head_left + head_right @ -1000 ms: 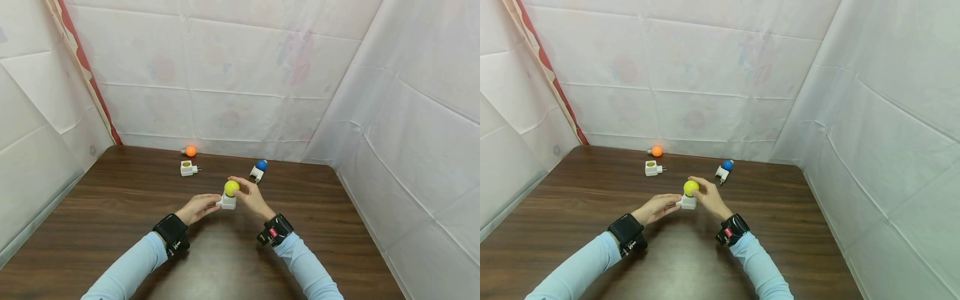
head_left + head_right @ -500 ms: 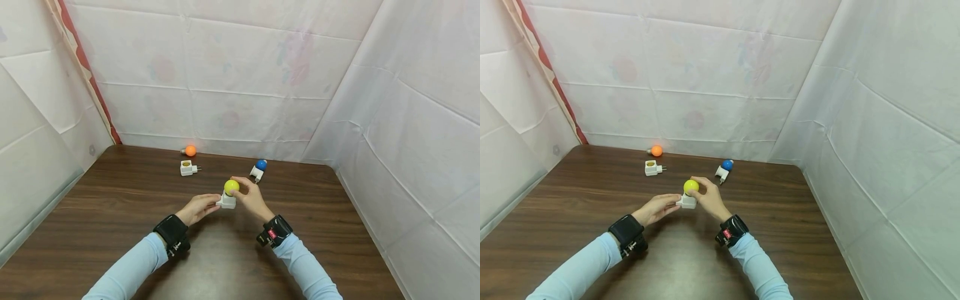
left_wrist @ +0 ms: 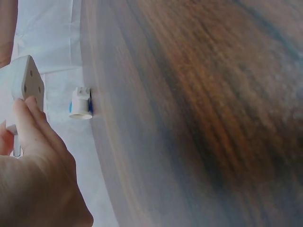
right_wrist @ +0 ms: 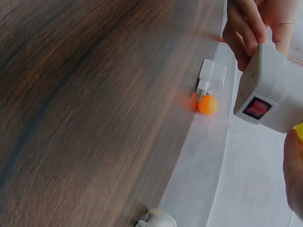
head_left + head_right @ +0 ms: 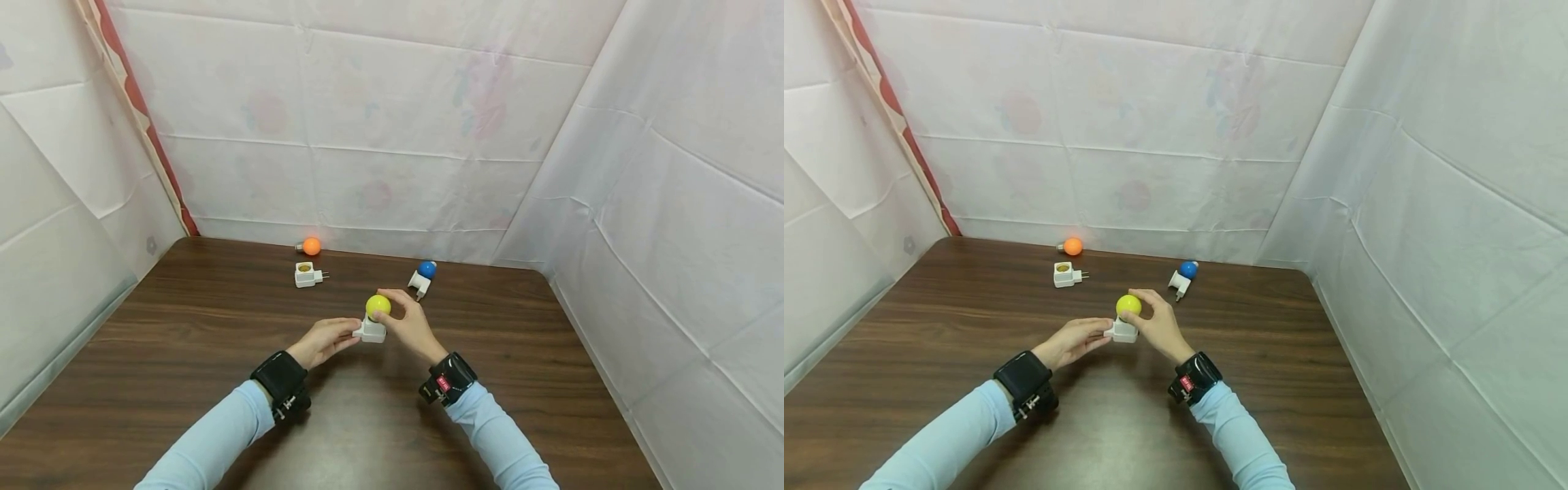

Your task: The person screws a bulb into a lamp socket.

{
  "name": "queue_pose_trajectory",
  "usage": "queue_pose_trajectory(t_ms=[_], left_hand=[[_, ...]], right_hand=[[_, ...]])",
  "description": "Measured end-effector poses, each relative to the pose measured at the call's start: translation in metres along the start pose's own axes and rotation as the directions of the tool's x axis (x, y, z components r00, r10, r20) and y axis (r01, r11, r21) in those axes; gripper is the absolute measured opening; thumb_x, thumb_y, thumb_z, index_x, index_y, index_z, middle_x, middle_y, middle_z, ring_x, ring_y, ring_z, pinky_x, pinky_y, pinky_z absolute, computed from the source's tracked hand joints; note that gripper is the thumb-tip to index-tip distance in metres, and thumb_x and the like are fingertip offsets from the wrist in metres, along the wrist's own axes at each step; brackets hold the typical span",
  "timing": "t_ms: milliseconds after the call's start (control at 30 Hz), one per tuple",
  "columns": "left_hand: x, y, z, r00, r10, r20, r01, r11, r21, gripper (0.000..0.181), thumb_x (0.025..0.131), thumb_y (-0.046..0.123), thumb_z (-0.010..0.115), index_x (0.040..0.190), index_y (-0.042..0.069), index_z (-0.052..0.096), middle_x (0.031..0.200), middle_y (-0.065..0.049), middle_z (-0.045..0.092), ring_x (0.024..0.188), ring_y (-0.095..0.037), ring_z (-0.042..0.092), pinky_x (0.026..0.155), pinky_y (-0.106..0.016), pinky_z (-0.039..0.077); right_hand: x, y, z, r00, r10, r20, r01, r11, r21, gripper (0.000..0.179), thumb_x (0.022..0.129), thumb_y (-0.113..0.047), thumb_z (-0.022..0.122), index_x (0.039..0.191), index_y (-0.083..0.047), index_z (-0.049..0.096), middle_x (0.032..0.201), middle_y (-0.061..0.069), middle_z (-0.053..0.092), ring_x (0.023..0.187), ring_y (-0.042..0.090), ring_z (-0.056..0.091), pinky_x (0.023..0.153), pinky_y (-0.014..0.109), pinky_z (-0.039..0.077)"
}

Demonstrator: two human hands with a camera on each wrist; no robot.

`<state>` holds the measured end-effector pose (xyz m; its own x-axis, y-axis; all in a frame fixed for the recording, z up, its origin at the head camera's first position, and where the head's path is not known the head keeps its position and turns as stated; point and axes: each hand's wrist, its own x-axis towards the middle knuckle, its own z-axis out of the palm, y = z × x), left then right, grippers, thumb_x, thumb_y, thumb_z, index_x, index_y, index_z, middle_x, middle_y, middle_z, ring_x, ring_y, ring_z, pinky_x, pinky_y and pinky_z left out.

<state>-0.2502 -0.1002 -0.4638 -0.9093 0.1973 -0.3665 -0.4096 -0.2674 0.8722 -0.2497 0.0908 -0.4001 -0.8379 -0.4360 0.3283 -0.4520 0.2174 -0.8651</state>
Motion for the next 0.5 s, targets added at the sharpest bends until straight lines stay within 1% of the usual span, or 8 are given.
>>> queue_pose_trajectory(t_ms=[133,200,367,500], left_hand=[[-0.0013,0.0013,-0.0008,1.000,0.001,0.014,-0.001,1.000,0.019,0.044,0.089,0.006,0.058,0.126,-0.014,0.044,0.100,-0.008,0.060,0.086,-0.010,0.061,0.085,-0.021,0.055],[-0.0019,0.0025,-0.0013,1.000,-0.004,0.017,0.003,1.000,0.030,0.044,0.089,0.006,0.058,0.126,-0.014,0.045,0.099,-0.007,0.060,0.085,-0.010,0.061,0.085,-0.022,0.055],[-0.0023,0.0042,-0.0018,1.000,-0.014,0.015,0.013,0.999,0.046,0.044,0.089,0.007,0.059,0.125,-0.013,0.045,0.100,-0.008,0.060,0.085,-0.010,0.061,0.085,-0.022,0.055],[-0.0026,0.0041,-0.0015,1.000,-0.012,0.011,0.011,0.999,0.047,0.044,0.089,0.007,0.059,0.125,-0.014,0.045,0.101,-0.009,0.059,0.085,-0.011,0.061,0.085,-0.022,0.055]], right_hand=[[0.0001,0.0004,-0.0019,0.997,-0.023,0.074,0.020,0.999,0.043,0.048,0.088,0.001,0.057,0.132,0.008,0.041,0.132,0.028,0.043,0.120,0.038,0.046,0.100,0.050,0.044],[-0.0001,-0.0002,-0.0027,0.995,-0.023,0.099,0.017,0.998,0.059,0.048,0.089,0.003,0.054,0.134,0.008,0.038,0.135,0.028,0.040,0.122,0.038,0.043,0.101,0.051,0.043],[-0.0001,-0.0013,-0.0039,0.991,0.017,0.136,-0.028,0.996,0.085,0.048,0.090,0.004,0.048,0.136,0.007,0.035,0.139,0.023,0.039,0.123,0.035,0.044,0.102,0.045,0.043],[0.0004,-0.0002,-0.0038,0.989,0.033,0.147,-0.046,0.995,0.089,0.046,0.091,0.003,0.047,0.136,0.005,0.036,0.138,0.022,0.040,0.122,0.034,0.045,0.103,0.042,0.044]])
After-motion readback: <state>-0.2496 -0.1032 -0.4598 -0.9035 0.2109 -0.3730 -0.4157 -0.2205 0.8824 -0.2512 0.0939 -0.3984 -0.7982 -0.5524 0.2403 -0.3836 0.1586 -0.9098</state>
